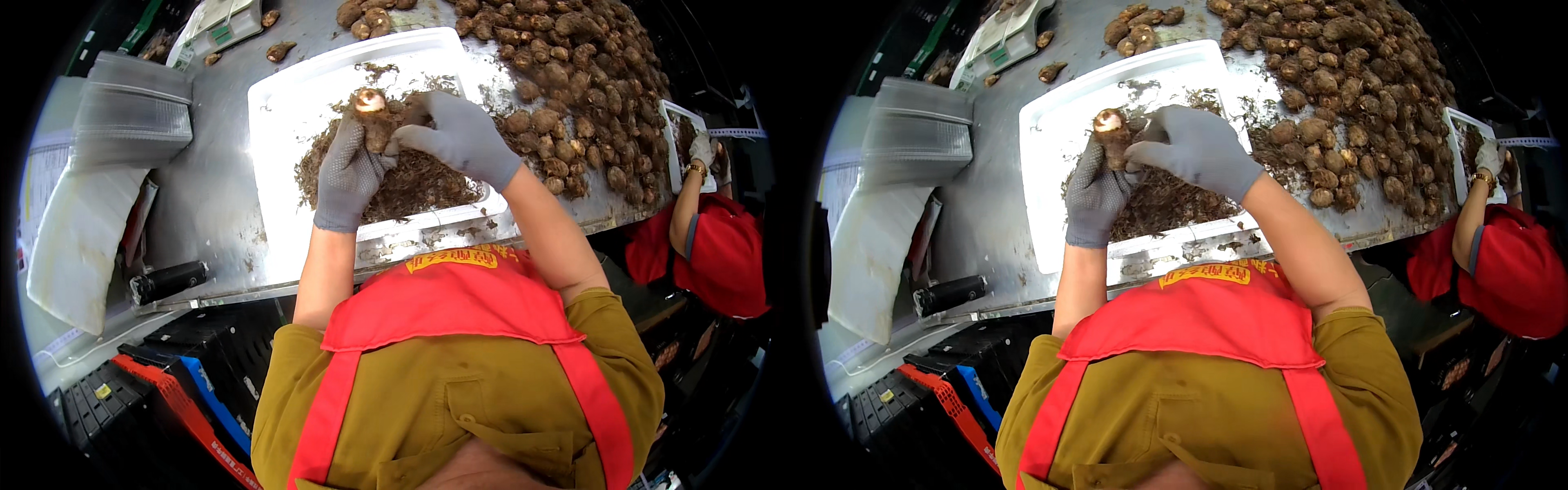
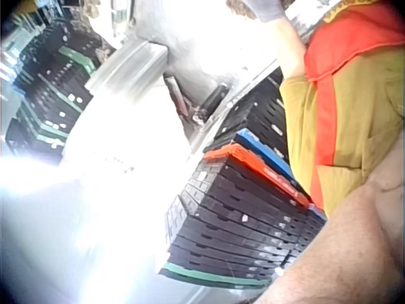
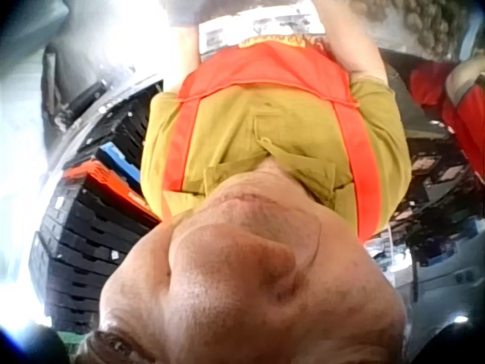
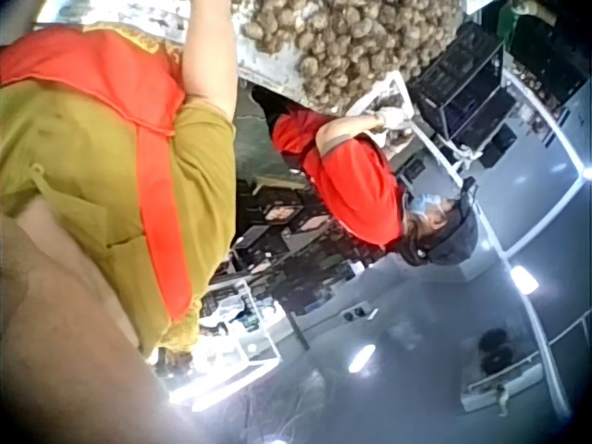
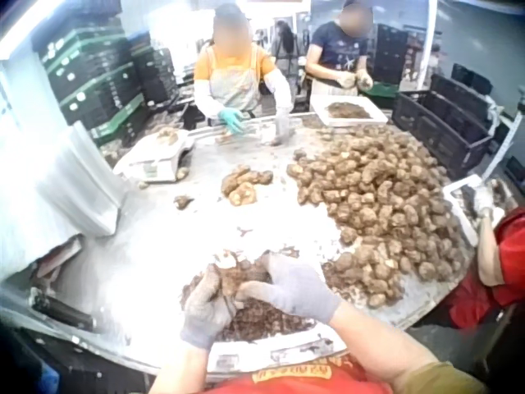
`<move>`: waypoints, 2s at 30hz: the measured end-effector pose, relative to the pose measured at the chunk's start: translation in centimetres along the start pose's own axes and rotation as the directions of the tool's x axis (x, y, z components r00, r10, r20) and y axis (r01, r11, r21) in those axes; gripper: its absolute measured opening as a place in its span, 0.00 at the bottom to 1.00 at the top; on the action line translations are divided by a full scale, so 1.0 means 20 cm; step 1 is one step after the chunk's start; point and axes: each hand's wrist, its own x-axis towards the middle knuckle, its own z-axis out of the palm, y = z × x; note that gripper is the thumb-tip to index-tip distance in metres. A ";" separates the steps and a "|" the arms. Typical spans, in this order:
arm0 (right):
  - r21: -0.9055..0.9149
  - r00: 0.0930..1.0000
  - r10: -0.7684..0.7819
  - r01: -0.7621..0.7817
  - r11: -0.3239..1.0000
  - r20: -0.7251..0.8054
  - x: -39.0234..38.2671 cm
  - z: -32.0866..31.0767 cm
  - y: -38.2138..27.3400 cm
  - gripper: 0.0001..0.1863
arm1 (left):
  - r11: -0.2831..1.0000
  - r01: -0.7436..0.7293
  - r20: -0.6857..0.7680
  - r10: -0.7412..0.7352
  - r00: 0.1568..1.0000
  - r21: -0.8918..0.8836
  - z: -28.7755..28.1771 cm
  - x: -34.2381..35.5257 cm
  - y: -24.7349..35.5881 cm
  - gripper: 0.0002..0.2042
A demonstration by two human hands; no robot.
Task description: The person repeatedly picks up root vegetables from a large pile on a metal table and peels their outer skin by hand. The removed skins are placed into a white tray, while the peeled vegetables are set aside on the table. The person wears gloves and an apron while working.
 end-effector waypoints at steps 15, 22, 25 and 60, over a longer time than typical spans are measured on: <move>0.099 0.968 -0.230 0.240 0.966 -0.103 -0.02 -0.04 -0.04 0.13 | 0.998 -0.042 -0.027 0.044 0.999 0.050 0.00 0.01 0.00 0.19; 0.029 0.883 -0.407 0.424 0.905 -0.234 0.12 0.12 0.06 0.09 | 0.998 -0.057 0.030 0.058 0.998 -0.029 -0.05 0.03 -0.04 0.19; -0.032 0.887 -0.423 0.425 0.905 -0.185 0.06 0.16 0.05 0.08 | 0.975 -0.033 0.175 0.073 0.982 -0.222 -0.17 0.05 -0.04 0.19; 0.700 0.983 0.027 0.109 0.706 -0.181 0.11 0.19 0.12 0.15 | 0.991 0.124 0.069 -0.121 0.990 -0.050 -0.05 0.04 -0.09 0.23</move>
